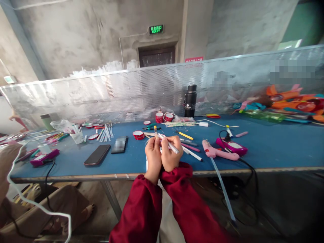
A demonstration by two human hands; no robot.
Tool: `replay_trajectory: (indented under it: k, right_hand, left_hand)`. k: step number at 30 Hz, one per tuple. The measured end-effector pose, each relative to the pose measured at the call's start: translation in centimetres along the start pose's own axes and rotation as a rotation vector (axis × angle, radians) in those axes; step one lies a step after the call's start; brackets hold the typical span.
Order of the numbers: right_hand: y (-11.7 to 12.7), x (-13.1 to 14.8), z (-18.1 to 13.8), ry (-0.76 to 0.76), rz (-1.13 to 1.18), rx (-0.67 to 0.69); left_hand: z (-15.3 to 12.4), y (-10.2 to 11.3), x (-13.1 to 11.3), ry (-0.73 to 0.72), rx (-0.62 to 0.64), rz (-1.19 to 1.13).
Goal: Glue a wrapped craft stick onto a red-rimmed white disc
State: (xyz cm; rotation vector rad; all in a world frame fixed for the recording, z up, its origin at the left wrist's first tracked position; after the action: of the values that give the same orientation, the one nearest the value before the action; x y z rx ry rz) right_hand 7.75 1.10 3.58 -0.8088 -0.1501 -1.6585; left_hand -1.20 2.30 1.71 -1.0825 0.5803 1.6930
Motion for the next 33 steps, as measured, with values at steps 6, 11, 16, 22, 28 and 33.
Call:
replay_trajectory:
  k: [6, 11, 16, 22, 28, 33]
  right_hand:
    - [-0.16, 0.20, 0.03, 0.026, -0.015, 0.047]
    - [0.00, 0.33, 0.07, 0.018, 0.009, 0.010]
    - [-0.11, 0.66, 0.06, 0.033, 0.002, 0.027]
    - [-0.22, 0.56, 0.09, 0.035, 0.025, 0.061]
    - [0.05, 0.35, -0.02, 0.021, 0.011, -0.004]
    - [-0.27, 0.37, 0.00, 0.029, 0.040, 0.059]
  left_hand:
    - [-0.01, -0.09, 0.10, 0.011, 0.014, -0.027]
    - [0.05, -0.04, 0.10, 0.003, 0.005, -0.018]
    - [0.06, -0.07, 0.05, 0.011, 0.010, -0.026]
    - [0.04, -0.14, 0.09, 0.016, 0.019, -0.049]
    - [0.07, 0.02, 0.13, 0.000, 0.000, -0.005]
    - [0.05, -0.08, 0.21, 0.002, 0.015, -0.021]
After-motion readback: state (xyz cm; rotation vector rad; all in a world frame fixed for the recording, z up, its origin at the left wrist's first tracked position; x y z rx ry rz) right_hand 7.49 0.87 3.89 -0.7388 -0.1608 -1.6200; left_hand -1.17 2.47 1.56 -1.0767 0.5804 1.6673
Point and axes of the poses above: each hand's wrist, its own z-axis towards the middle knuckle, its own y-axis out of the back of the hand, x = y × z, the point moved 4 cm from there along z, towards the middle knuckle, and after that the axes turned 11 degrees about z, right-handed, at the moved point
